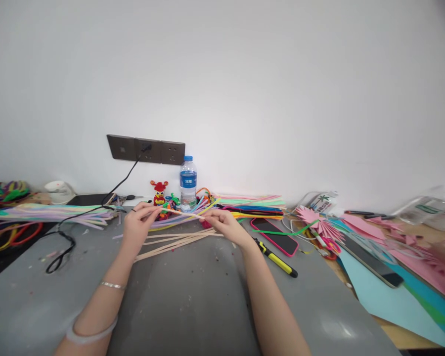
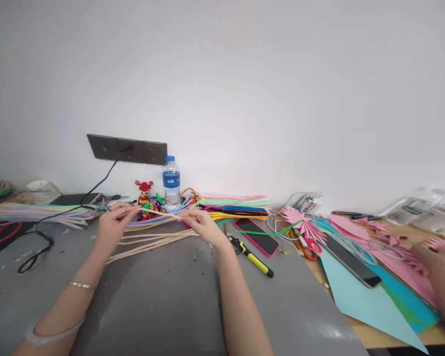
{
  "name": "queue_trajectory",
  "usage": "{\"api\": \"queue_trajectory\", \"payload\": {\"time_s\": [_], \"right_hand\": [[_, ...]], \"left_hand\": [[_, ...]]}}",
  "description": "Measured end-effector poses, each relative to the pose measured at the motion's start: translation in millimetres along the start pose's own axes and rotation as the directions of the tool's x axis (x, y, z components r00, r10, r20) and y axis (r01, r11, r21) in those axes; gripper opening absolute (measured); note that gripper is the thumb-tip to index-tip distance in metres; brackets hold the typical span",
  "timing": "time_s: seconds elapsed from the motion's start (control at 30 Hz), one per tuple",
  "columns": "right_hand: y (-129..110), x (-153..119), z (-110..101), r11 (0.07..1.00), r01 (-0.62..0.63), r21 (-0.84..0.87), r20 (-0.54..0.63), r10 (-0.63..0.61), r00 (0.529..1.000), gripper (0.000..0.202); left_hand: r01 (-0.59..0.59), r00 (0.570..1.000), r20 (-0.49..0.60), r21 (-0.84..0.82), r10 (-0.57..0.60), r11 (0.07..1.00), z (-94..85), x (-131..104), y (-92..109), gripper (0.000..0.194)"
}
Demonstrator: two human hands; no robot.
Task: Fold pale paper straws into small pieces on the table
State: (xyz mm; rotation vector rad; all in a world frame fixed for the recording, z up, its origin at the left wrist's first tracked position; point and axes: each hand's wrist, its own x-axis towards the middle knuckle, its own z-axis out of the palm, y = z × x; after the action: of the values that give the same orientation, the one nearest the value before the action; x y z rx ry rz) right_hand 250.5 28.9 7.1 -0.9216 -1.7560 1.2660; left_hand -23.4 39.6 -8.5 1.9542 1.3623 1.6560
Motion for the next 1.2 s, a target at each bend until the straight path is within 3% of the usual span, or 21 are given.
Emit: {"api": "queue_trajectory", "payload": {"time_s": [0.13, 0.23, 0.33, 0.37, 0.47, 0.6, 0.77, 0.87, 1.0, 1.2], "right_hand": [[-1.4, -3.5, -8.4, 0.984, 0.004, 0.177, -0.033, 0.002, 0.999, 0.033], [-4.9, -1.1, -10.6, 0.918, 0.107, 0.381, -0.256, -0.007, 0.967, 0.047], [-7.0, 6.1, -1.6, 0.838, 0.211, 0.503, -0.448, 0.045, 0.893, 0.065], [-5.8, 9.3, 4.4, 0.818, 0.217, 0.533, -0.455, 0.061, 0.888, 0.067], [3.7, 18.5, 27.8, 0.791, 0.135, 0.596, -0.304, 0.067, 0.95, 0.062], [16.9, 23.8, 51.4, 0.88, 0.081, 0.468, -0.193, 0.012, 0.981, 0.036], [16.8, 20.8, 47.2, 0.895, 0.08, 0.44, -0.21, 0.016, 0.978, 0.032], [18.2, 21.5, 42.2, 0.861, 0.057, 0.506, -0.186, 0.044, 0.982, 0.034], [26.0, 25.9, 47.5, 0.829, 0.071, 0.555, -0.219, 0.063, 0.974, 0.036], [25.8, 26.5, 56.8, 0.825, 0.089, 0.558, -0.217, 0.041, 0.975, 0.033]], "left_hand": [[0.012, 1.0, 0.016, -0.07, -0.011, 0.997, -0.2, 1.0, -0.8, 0.019], [0.127, 0.992, 0.009, -0.159, -0.127, 0.979, 4.3, -1.1, 3.5, 0.021], [0.326, 0.945, 0.11, -0.281, -0.307, 0.903, 13.1, -6.9, 11.6, 0.029], [0.368, 0.929, 0.164, -0.322, -0.331, 0.872, 16.9, -9.5, 14.6, 0.032], [0.409, 0.903, 0.293, -0.369, -0.314, 0.834, 28.9, -17.7, 23.3, 0.034], [0.408, 0.853, 0.462, -0.302, -0.242, 0.862, 39.4, -25.1, 34.9, 0.032], [0.44, 0.806, 0.555, -0.327, -0.207, 0.836, 41.0, -26.8, 44.0, 0.038], [0.478, 0.807, 0.549, -0.39, -0.218, 0.787, 41.1, -27.2, 42.1, 0.041], [0.356, 0.871, 0.455, -0.325, -0.186, 0.876, 42.5, -28.9, 38.4, 0.028], [0.094, 0.913, 0.405, -0.329, 0.05, 0.94, 41.9, -32.3, 36.5, 0.017]]}}
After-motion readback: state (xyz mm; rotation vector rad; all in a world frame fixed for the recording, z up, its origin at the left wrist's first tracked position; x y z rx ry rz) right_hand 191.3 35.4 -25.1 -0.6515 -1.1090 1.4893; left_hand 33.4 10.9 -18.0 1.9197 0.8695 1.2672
